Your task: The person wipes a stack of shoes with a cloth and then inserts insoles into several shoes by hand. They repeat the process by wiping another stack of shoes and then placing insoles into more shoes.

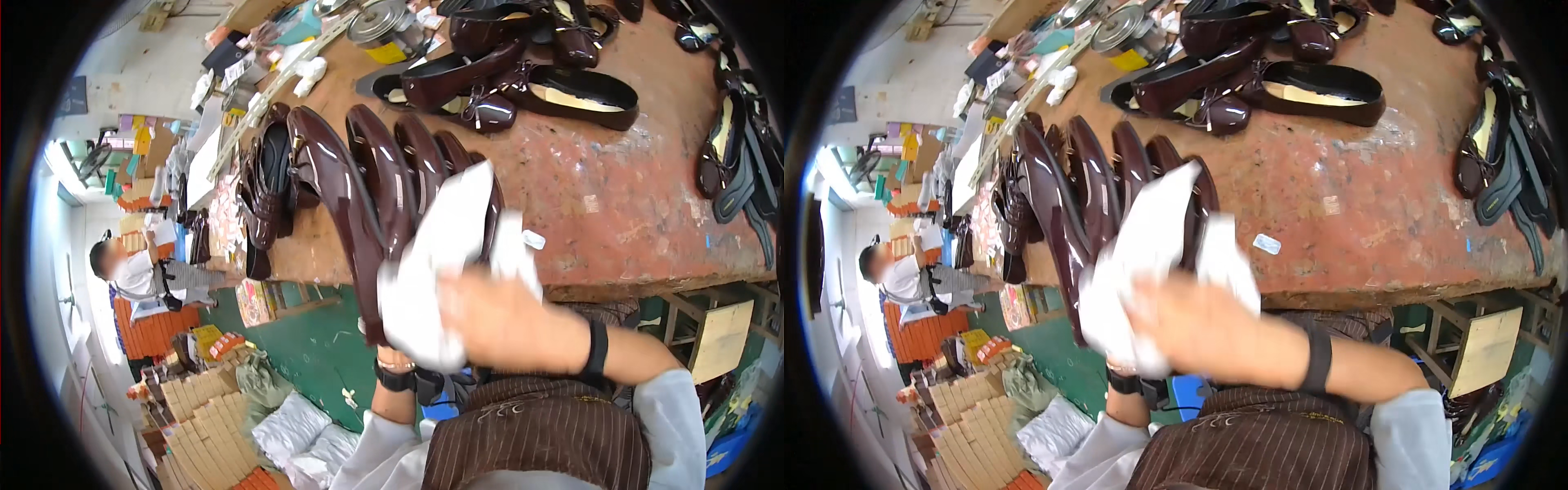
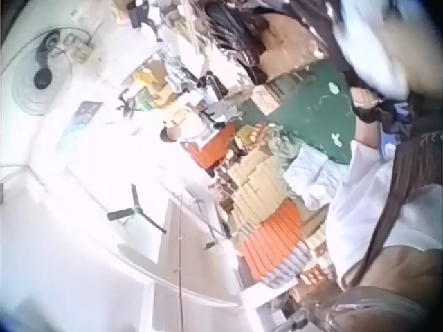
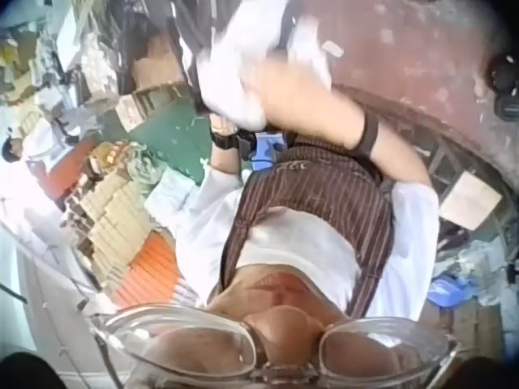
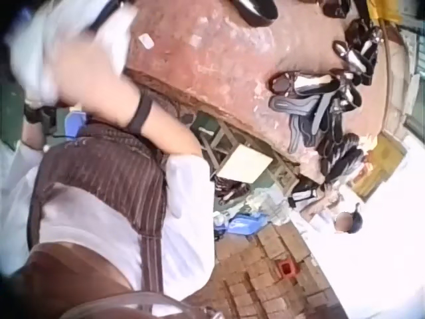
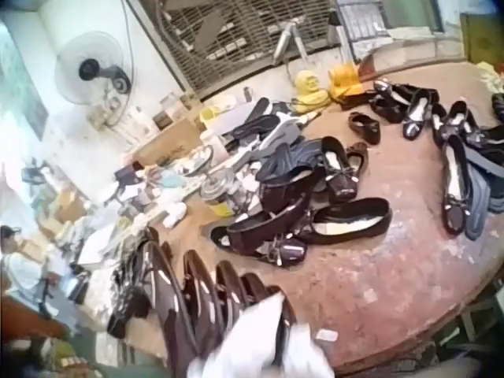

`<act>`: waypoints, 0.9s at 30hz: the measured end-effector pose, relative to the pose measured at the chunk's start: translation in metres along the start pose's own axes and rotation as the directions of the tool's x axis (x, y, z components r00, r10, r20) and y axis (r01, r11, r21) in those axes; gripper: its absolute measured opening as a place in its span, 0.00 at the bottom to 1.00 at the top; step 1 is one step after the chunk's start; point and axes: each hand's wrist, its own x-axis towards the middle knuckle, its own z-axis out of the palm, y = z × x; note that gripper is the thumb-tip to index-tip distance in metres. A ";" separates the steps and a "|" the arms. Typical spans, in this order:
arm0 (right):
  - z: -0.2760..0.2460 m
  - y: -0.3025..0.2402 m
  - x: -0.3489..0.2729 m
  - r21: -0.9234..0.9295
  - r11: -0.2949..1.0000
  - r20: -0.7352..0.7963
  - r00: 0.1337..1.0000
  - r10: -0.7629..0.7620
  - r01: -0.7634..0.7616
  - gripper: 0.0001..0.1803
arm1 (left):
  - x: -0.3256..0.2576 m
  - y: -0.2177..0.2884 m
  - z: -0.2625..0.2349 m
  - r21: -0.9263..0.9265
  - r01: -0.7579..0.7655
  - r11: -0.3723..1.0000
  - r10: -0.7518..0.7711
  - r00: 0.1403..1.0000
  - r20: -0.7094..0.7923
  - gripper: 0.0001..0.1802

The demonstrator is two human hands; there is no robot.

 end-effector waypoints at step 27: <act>0.006 0.041 -0.004 -0.275 0.925 -0.134 0.963 0.232 -0.262 0.33 | 0.075 -0.013 -0.013 0.009 0.276 0.961 -0.275 0.952 0.133 0.18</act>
